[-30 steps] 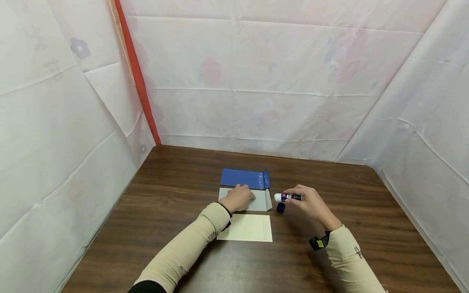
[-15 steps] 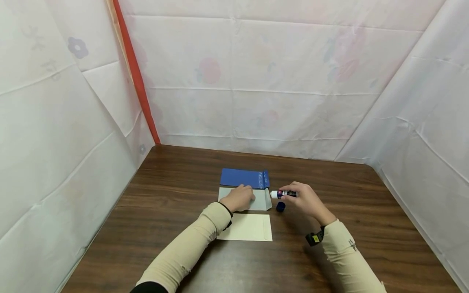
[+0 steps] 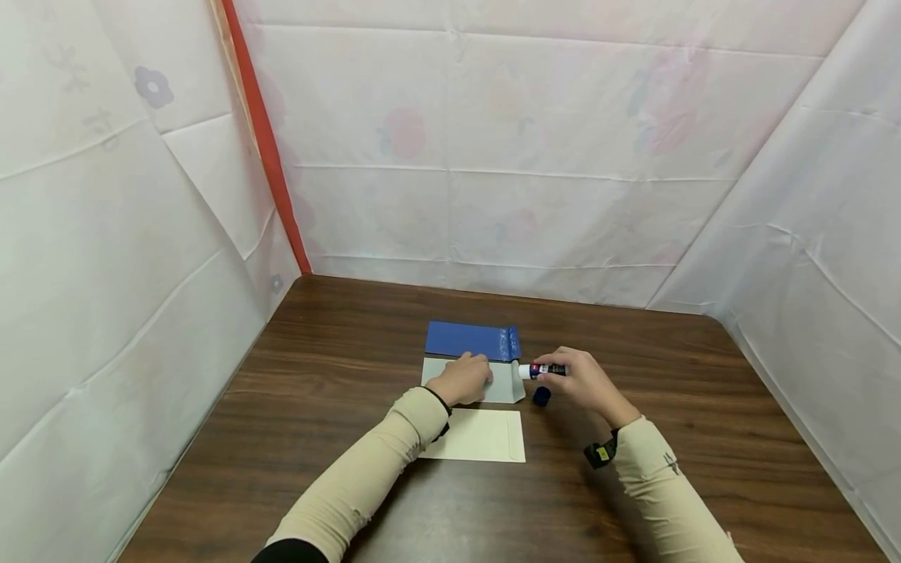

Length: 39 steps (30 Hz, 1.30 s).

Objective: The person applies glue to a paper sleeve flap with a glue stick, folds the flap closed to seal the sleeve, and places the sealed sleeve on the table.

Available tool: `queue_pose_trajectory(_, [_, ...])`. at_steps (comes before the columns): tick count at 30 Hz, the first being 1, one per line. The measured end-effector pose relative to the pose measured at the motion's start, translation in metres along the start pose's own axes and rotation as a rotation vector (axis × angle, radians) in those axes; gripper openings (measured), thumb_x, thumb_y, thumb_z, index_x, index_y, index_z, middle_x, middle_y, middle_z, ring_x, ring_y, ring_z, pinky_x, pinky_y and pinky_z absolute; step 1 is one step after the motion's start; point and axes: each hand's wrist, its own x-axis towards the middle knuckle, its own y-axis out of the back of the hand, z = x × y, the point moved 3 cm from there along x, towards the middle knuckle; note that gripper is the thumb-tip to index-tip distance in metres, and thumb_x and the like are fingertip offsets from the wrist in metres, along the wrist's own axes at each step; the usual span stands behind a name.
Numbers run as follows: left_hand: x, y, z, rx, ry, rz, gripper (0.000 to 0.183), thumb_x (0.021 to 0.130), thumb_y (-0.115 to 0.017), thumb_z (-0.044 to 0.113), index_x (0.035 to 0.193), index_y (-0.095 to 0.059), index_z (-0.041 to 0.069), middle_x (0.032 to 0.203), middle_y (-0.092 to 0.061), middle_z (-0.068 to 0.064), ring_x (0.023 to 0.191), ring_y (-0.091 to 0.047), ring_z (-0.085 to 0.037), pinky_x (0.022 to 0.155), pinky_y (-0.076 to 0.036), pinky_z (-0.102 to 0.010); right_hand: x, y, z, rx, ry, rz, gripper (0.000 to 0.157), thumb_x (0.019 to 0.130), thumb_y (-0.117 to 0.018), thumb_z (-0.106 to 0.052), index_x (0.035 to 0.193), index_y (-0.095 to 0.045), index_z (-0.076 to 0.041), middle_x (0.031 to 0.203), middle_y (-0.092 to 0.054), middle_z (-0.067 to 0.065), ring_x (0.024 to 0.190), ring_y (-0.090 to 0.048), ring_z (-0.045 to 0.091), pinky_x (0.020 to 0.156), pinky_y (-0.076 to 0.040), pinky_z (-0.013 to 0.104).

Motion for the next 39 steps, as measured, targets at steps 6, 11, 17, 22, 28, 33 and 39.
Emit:
queue_pose_trajectory(6, [-0.001, 0.001, 0.001, 0.008, 0.003, -0.002, 0.025, 0.089, -0.068, 0.011, 0.114, -0.073, 0.013, 0.123, -0.062, -0.004, 0.103, -0.053, -0.025, 0.078, -0.052, -0.039, 0.003, -0.004, 0.002, 0.010, -0.015, -0.005, 0.023, 0.087, -0.074, -0.017, 0.107, -0.074, -0.008, 0.092, -0.067, 0.004, 0.073, -0.052, 0.010, 0.062, -0.044, 0.024])
queue_pose_trajectory(11, [-0.001, 0.000, 0.001, 0.011, 0.004, 0.005, 0.026, 0.089, -0.070, 0.012, 0.115, -0.072, 0.014, 0.121, -0.063, -0.004, 0.106, -0.054, -0.025, 0.078, -0.053, -0.039, 0.006, -0.006, 0.003, 0.000, -0.023, -0.017, 0.023, 0.087, -0.074, -0.018, 0.107, -0.074, -0.008, 0.092, -0.067, 0.006, 0.072, -0.052, 0.011, 0.061, -0.044, 0.024])
queue_pose_trajectory(17, [0.000, -0.002, 0.002, 0.051, -0.021, 0.027, 0.031, 0.086, -0.073, 0.013, 0.117, -0.070, 0.015, 0.119, -0.065, -0.004, 0.107, -0.056, -0.025, 0.086, -0.051, -0.036, 0.009, -0.009, 0.002, -0.021, -0.031, -0.061, 0.024, 0.087, -0.073, -0.019, 0.109, -0.074, -0.007, 0.092, -0.066, 0.005, 0.072, -0.050, 0.012, 0.061, -0.043, 0.025])
queue_pose_trajectory(22, [0.002, 0.000, 0.003, 0.084, -0.047, 0.047, 0.033, 0.084, -0.076, 0.015, 0.117, -0.072, 0.016, 0.117, -0.067, -0.004, 0.108, -0.059, -0.024, 0.092, -0.048, -0.035, 0.013, -0.012, 0.000, -0.041, -0.026, -0.074, 0.024, 0.088, -0.073, -0.018, 0.109, -0.074, -0.007, 0.092, -0.066, 0.005, 0.072, -0.050, 0.012, 0.061, -0.043, 0.025])
queue_pose_trajectory(28, [0.001, 0.000, 0.002, 0.068, -0.036, 0.016, 0.031, 0.086, -0.075, 0.019, 0.116, -0.073, 0.017, 0.117, -0.066, -0.003, 0.106, -0.056, -0.024, 0.089, -0.049, -0.035, 0.016, -0.019, 0.002, -0.081, -0.044, -0.114, 0.024, 0.088, -0.072, -0.018, 0.110, -0.074, -0.009, 0.094, -0.065, 0.004, 0.074, -0.051, 0.013, 0.063, -0.043, 0.028])
queue_pose_trajectory(33, [0.000, -0.002, 0.001, 0.061, -0.016, 0.008, 0.031, 0.086, -0.075, 0.022, 0.117, -0.072, 0.018, 0.118, -0.065, -0.003, 0.106, -0.056, -0.025, 0.085, -0.052, -0.037, 0.023, -0.022, -0.002, -0.136, -0.014, -0.145, 0.022, 0.089, -0.071, -0.018, 0.109, -0.075, -0.009, 0.090, -0.063, 0.003, 0.068, -0.047, 0.012, 0.060, -0.040, 0.026])
queue_pose_trajectory(39, [0.002, -0.001, 0.000, 0.072, -0.004, 0.021, 0.032, 0.085, -0.076, 0.023, 0.117, -0.071, 0.019, 0.119, -0.064, -0.002, 0.105, -0.056, -0.025, 0.082, -0.054, -0.039, 0.032, -0.025, -0.008, -0.225, 0.024, -0.175, 0.023, 0.089, -0.071, -0.017, 0.110, -0.075, -0.008, 0.086, -0.060, 0.002, 0.064, -0.044, 0.010, 0.057, -0.038, 0.025])
